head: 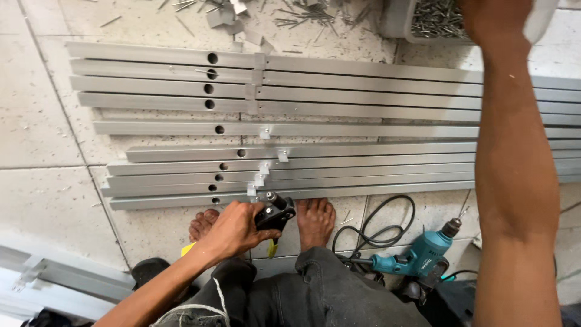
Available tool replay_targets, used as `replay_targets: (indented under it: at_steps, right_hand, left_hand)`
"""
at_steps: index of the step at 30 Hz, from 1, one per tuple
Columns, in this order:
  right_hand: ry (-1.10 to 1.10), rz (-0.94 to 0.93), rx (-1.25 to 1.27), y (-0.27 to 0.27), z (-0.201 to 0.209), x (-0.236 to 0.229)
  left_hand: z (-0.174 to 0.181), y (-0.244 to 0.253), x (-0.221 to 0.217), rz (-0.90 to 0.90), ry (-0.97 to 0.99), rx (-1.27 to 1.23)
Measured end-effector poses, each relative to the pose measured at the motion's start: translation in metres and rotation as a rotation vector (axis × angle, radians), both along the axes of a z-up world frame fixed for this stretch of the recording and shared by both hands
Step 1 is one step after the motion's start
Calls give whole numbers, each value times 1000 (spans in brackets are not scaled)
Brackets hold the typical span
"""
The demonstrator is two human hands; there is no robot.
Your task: The person sits on the floor and uses a manual rivet gun to fasten metal brackets onto a series of parallel aluminum profiles. They repeatedly pick up rivets from a container, insert them into the tool, and squeeze the handles to secure the brackets to the profiles.
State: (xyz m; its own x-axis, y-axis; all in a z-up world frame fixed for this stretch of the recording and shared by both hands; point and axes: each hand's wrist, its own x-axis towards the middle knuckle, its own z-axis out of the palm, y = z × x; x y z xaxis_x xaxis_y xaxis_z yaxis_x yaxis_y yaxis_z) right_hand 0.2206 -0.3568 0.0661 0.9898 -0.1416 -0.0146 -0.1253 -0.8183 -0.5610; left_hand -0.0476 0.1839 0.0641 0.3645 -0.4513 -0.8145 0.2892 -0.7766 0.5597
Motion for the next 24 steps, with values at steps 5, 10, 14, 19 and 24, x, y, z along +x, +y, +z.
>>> replay_targets:
  at_steps: [5,10,14,19,24]
  right_hand:
    - [-6,-59,126,34,53,-41]
    - [140,31,505,185,103,-160]
    - [126,261,615,270,64,-225]
    - [222,518,611,329,68,-264]
    - [148,603,536,344,74,-264]
  left_hand:
    - [-29,16,-20,-118,-182,46]
    - [-36,20,-42,-167,-253,43]
    - [-6,24,-35,-140,-136,55]
    - [41,39,-30,-113,-90,24]
    - [30,50,-38,-87,-135,70]
